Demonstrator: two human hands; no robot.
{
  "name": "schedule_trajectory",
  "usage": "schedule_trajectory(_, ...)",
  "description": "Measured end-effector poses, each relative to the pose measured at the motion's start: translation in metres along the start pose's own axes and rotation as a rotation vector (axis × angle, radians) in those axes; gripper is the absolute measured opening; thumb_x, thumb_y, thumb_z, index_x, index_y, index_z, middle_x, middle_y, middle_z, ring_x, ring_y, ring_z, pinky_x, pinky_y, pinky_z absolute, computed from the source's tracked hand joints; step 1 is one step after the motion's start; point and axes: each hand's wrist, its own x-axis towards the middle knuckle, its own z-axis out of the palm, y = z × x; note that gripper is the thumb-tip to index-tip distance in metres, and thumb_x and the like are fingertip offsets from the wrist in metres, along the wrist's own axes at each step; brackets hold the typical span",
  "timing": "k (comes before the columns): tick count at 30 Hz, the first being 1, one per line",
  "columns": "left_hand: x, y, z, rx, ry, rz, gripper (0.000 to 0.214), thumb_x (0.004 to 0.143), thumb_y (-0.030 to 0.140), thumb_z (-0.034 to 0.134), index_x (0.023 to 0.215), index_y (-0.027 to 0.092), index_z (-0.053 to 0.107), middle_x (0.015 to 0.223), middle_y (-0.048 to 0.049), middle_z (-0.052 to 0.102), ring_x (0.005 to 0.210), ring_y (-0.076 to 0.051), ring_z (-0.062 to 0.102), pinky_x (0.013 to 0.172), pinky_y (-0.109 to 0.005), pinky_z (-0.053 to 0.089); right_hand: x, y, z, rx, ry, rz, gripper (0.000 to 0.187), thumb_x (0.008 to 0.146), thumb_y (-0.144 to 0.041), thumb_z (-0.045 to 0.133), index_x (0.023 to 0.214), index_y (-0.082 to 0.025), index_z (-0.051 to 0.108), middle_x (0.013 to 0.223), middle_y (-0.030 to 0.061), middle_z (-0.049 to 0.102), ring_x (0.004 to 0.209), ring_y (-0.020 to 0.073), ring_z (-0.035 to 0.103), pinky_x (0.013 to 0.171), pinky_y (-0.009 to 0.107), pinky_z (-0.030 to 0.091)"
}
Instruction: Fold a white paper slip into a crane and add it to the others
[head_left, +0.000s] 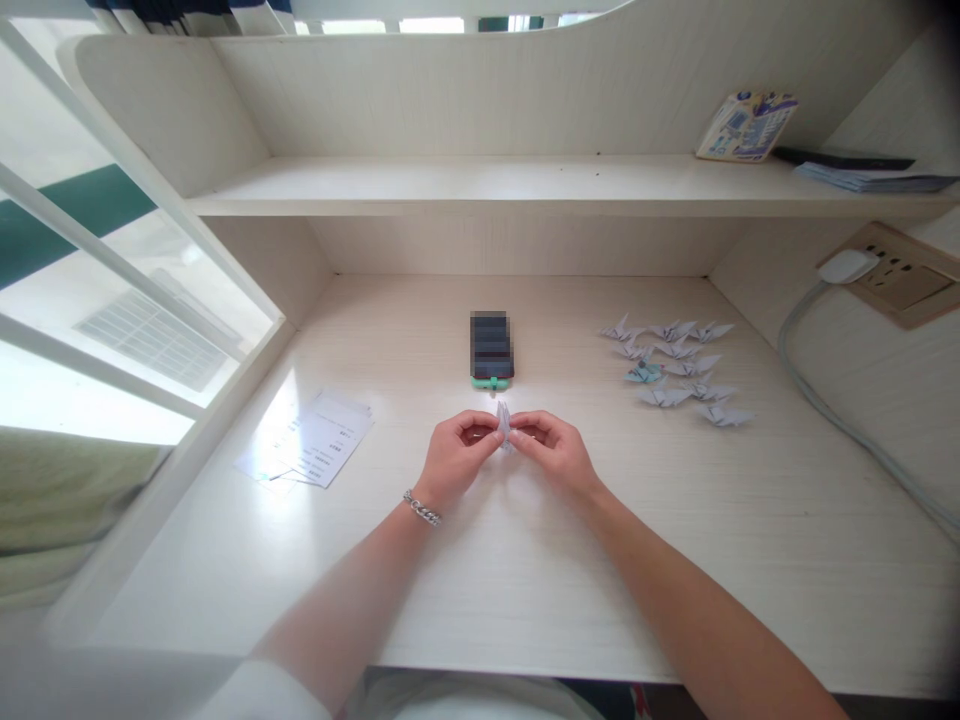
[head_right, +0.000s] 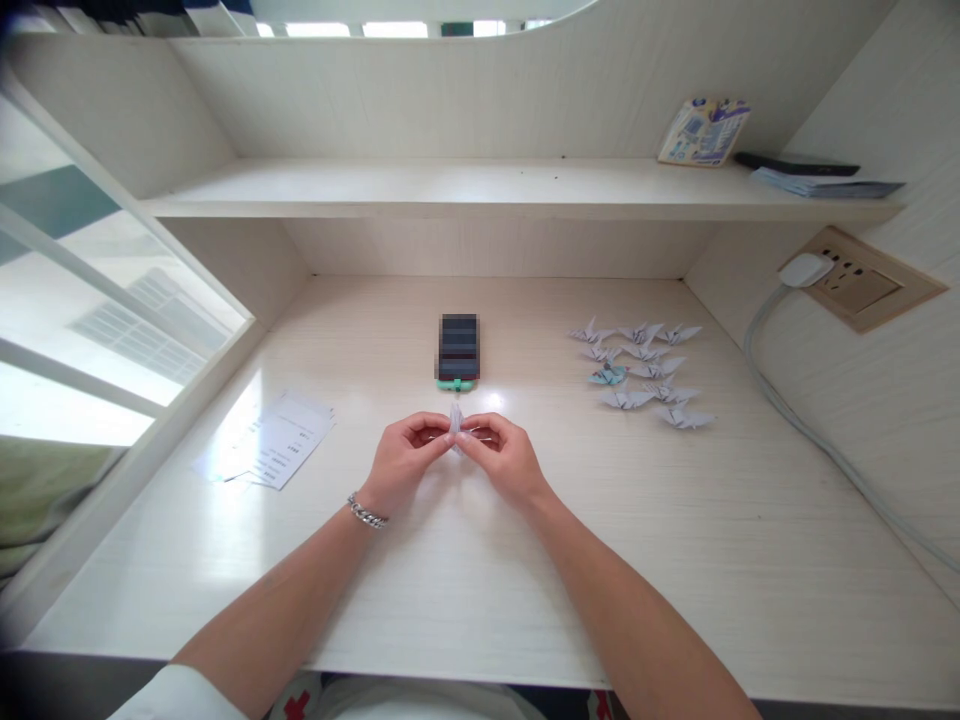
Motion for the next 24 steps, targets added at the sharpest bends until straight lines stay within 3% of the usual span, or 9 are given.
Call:
schedule_trajectory(4,-0.0016,-0.001,0.0025,0.046,-0.047,-0.001,0.02,0.071,0.031,0.066,0.083,0.014,0.064,0.085,-0.008,0.066,0.079,-0.018,0.062,0.074,-0.031,0.05,0.0002,-0.0016,0.001,-0.056,0.054,0.02,0.028,0.067,-0.038,0.07,0.085,-0.018,0.064,0.086,0.007,0.067,0.08,0.0207,0.062,0.071,0.034,0.051)
schedule_trajectory(15,-0.0026,0.0004,0.0041,0.2,-0.014,0.052,0.019,0.078,0.035,0.058,0.082,0.016,0.061,0.08,-0.0042,0.062,0.073,-0.015,0.058,0.067,-0.026,0.047,-0.0009,0.0012,0.0046,-0.067,0.075,0.006,0.025,0.07,-0.037,0.067,0.084,-0.017,0.066,0.083,0.0069,0.068,0.076,0.0201,0.063,0.068,0.032,0.05)
schedule_trajectory(24,-0.0062,-0.0011,0.0104,0.171,0.015,0.052,0.02,0.08,0.034,0.056,0.09,0.018,0.06,0.09,-0.0058,0.063,0.083,-0.016,0.06,0.076,-0.028,0.047,-0.0021,-0.0016,0.0069,-0.104,0.143,-0.027,0.022,0.071,-0.037,0.066,0.082,-0.018,0.069,0.084,0.0073,0.069,0.075,0.0203,0.064,0.068,0.032,0.052)
